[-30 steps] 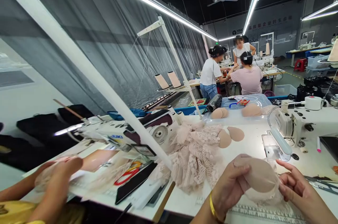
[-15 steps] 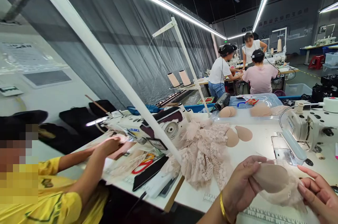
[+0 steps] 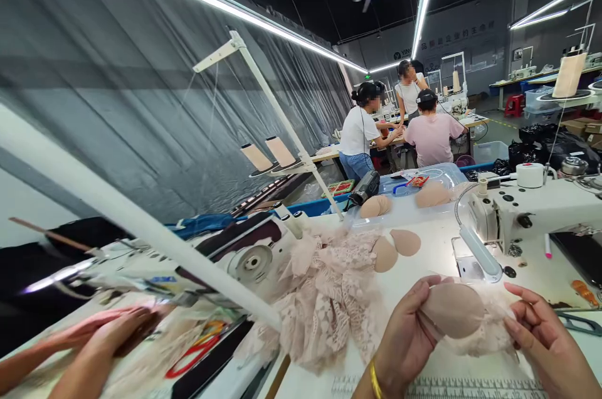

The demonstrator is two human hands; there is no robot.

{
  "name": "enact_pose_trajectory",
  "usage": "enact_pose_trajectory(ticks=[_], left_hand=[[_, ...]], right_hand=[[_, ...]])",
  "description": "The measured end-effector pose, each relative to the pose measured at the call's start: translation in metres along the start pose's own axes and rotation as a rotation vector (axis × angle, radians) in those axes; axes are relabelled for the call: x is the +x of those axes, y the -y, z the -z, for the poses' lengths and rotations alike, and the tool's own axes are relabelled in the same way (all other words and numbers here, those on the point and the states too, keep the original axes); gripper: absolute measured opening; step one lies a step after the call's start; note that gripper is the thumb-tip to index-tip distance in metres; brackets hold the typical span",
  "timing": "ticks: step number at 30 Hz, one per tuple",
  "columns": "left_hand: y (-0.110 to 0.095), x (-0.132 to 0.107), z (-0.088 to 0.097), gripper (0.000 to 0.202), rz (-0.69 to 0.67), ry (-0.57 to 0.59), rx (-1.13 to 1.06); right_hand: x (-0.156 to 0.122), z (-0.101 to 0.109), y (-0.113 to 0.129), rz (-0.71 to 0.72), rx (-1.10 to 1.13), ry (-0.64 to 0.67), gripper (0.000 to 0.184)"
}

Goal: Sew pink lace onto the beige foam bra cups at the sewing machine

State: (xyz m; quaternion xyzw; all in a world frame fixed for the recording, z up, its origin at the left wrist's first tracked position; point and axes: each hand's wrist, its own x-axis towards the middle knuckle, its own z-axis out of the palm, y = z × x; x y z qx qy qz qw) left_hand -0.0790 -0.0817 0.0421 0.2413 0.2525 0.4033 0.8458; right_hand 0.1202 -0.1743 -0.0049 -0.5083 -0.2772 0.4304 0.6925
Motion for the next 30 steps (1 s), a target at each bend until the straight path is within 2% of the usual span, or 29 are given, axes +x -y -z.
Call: enact_pose_trajectory(ticks=[5,12,25,28,30], left_hand=[[0.004,0.01,0.0,0.023,0.034,-0.056,-0.017],[0.011,0.021,-0.009,0.022,0.026,-0.06,-0.021],[0.013,0.022,-0.013,0.024,0.04,-0.079,-0.016],[0.011,0.017,-0.015,0.03,0.026,-0.045,0.037],[0.008,0.012,-0.02,0.033,0.01,-0.008,0.115]], right_hand=[[0.001,0.005,-0.001,-0.021,0.028,-0.024,0.063],[0.005,0.016,-0.005,-0.039,0.002,-0.012,0.061],[0.004,0.021,-0.011,-0.068,-0.006,-0.043,0.063],[0.003,0.028,-0.01,0.005,-0.119,-0.053,0.06],[0.004,0.035,-0.006,0.136,-0.301,-0.12,0.058]])
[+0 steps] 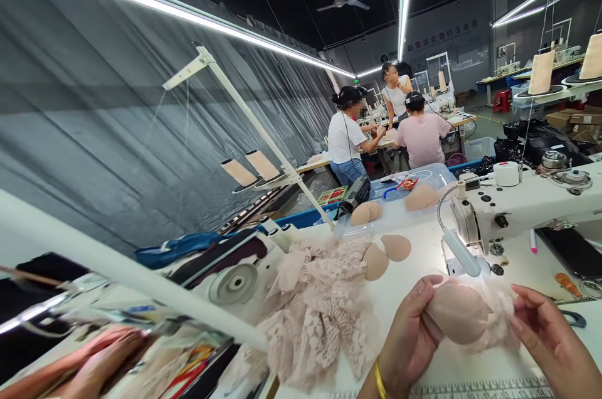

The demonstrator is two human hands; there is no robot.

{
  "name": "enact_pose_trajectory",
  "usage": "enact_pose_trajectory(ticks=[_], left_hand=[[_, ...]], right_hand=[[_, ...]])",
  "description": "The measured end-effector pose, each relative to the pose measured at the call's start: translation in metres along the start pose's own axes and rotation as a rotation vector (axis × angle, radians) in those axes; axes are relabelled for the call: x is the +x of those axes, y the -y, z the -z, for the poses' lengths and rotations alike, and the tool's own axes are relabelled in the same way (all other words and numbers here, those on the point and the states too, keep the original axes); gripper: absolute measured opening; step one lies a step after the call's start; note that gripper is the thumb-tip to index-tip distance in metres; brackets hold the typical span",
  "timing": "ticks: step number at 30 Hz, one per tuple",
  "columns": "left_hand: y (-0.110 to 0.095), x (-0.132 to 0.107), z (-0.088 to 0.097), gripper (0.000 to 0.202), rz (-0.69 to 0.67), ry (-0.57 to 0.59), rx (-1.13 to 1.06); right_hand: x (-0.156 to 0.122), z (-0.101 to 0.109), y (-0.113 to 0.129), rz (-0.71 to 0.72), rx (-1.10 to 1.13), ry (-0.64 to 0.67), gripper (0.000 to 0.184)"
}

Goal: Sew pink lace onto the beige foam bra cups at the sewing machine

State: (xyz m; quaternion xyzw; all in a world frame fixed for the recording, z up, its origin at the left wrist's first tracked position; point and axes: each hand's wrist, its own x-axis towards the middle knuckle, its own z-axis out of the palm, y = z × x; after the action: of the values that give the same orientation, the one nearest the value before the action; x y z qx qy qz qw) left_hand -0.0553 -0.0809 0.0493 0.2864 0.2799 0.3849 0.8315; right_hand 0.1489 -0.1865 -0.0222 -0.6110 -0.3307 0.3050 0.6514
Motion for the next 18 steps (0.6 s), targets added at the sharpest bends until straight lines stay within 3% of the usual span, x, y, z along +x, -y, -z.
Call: enact_pose_trajectory(ticks=[2,4,6,8,10,13,18], left_hand=[[-0.002,-0.006,-0.007,0.034,-0.014,0.047,0.112],[-0.003,-0.012,-0.016,0.038,-0.001,0.107,0.218],[-0.002,-0.017,-0.024,0.045,0.016,0.165,0.26],[0.001,-0.021,-0.029,0.053,0.011,0.192,0.237],[0.004,-0.024,-0.03,0.057,-0.02,0.185,0.211],[0.01,-0.028,-0.025,0.058,-0.04,0.179,0.246],[0.014,-0.038,-0.024,0.051,-0.028,0.206,0.294]], right_hand=[[0.003,0.008,0.006,0.165,-0.181,-0.016,0.056],[0.005,0.013,0.013,0.243,-0.255,0.115,0.058],[0.003,0.012,0.021,0.169,-0.214,0.316,0.061],[-0.003,0.006,0.026,0.027,-0.121,0.397,0.061],[-0.013,-0.002,0.028,-0.062,-0.01,0.354,0.059],[-0.024,-0.005,0.027,-0.086,0.069,0.269,0.06],[-0.01,0.014,0.037,-0.01,-0.108,0.303,0.062]])
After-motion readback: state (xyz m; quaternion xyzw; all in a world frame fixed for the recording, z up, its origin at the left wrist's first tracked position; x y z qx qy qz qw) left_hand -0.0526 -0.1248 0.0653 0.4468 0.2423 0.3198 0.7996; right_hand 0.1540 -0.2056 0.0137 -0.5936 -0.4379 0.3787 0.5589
